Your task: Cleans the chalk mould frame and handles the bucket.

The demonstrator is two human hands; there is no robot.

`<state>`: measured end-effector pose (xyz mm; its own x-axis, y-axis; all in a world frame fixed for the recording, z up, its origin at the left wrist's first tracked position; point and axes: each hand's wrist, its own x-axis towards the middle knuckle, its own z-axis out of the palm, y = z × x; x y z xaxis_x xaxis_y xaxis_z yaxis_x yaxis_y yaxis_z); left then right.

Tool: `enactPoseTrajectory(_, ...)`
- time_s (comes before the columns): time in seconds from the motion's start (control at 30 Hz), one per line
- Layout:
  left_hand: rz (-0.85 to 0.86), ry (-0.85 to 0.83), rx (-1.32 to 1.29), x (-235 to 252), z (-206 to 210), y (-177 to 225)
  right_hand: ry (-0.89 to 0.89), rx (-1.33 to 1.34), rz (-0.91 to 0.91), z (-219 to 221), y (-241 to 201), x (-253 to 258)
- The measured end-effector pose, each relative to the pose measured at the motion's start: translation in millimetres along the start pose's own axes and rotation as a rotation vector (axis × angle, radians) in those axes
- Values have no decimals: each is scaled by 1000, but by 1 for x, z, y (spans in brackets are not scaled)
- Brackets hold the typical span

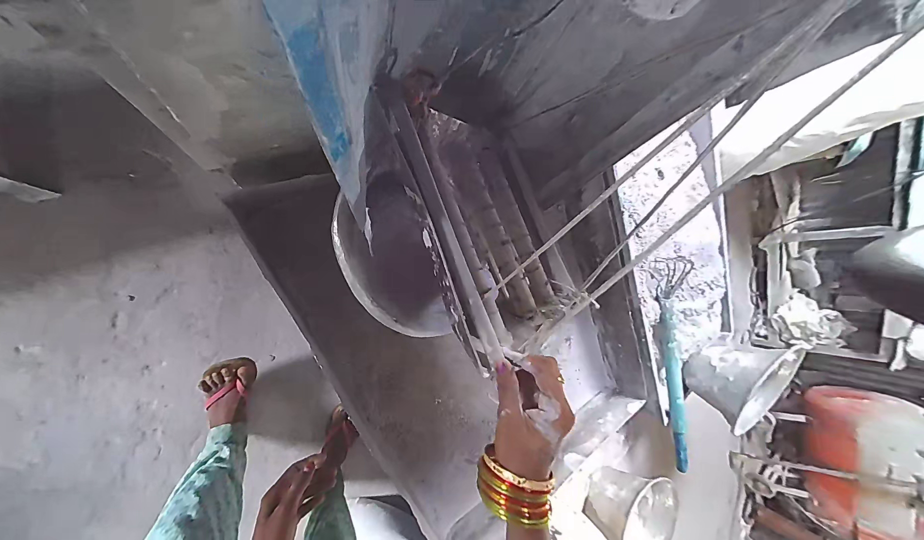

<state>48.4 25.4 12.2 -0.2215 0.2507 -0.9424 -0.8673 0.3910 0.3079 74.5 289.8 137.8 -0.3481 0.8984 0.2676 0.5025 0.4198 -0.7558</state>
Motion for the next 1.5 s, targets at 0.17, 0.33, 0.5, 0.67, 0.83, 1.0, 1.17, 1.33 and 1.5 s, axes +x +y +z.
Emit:
enactPoseTrajectory(0.17,-38,-22,-1,-7,3,22,10,-9,39,3,-3,-2)
enactPoseTrajectory(0.33,-111,-5,23,-26,13,64,15,15,45,5,-5,-3)
enactPoseTrajectory(0.5,-68,-77,-30,-7,-9,38,43,-29,78,7,-7,-4)
enactPoseTrajectory(0.67,-71,-83,-32,-6,-14,44,63,-58,101,10,-12,-5)
enactPoseTrajectory(0.83,-111,-3,-30,-15,-6,63,76,-93,96,12,-15,-6)
enactPoseTrajectory(1.0,-107,-80,-72,-5,-22,49,103,-88,114,17,-19,-6)
enactPoseTrajectory(1.17,-103,-69,-101,-4,-23,50,120,-127,120,20,-22,-7)
enactPoseTrajectory(1.33,-93,-81,-123,-4,-24,49,105,-154,108,18,-21,-6)
enactPoseTrajectory(1.5,-88,-63,-152,-2,-25,45,102,-136,87,17,-18,-7)
